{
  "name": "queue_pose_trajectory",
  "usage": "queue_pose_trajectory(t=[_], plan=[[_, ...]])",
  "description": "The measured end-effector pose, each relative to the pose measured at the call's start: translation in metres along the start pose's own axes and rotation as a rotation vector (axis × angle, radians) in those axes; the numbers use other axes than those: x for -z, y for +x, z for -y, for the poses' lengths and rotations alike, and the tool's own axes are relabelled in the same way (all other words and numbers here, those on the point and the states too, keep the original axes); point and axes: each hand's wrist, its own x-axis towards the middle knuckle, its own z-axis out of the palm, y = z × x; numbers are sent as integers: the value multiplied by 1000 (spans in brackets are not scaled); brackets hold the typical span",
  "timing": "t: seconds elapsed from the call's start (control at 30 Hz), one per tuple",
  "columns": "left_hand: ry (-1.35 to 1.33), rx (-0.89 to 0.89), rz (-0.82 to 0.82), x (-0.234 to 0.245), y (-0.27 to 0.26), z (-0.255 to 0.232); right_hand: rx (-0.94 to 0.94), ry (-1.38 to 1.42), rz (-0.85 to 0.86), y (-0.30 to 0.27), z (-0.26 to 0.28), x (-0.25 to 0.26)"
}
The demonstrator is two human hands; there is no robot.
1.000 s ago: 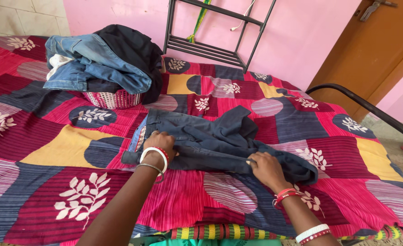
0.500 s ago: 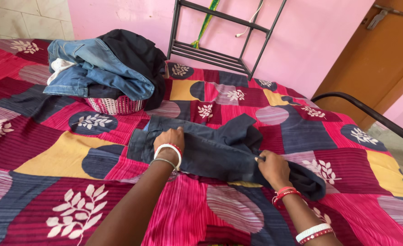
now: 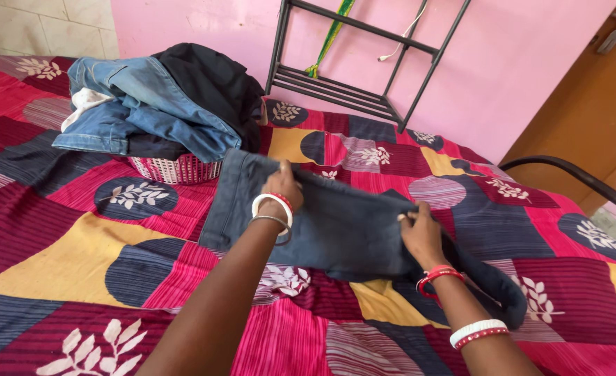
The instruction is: The person folds an orange shirt on a patterned bedsheet and places it on a nearby metal rack. Then the person folds a pair of dark trousers on the bed.
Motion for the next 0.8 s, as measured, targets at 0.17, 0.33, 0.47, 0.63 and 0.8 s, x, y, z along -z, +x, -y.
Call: queue_pose_trajectory(t=[0.17,0.33,0.47,0.63,0.8], plan=[[411,-89,540,-22,-25,33,259,3,205,-28,5,-24],[573,-115,746,-4,-73,56,361,-347,20,-70,32,-7],[606,-205,596,-11,-78,73,59,-370,407,-94,55,9],[564,-227,486,-40,-64,89,322,-384,462,-112,70,1],[523,-294,317,-28,-48,72,235,-459,204,-111,89,-23]])
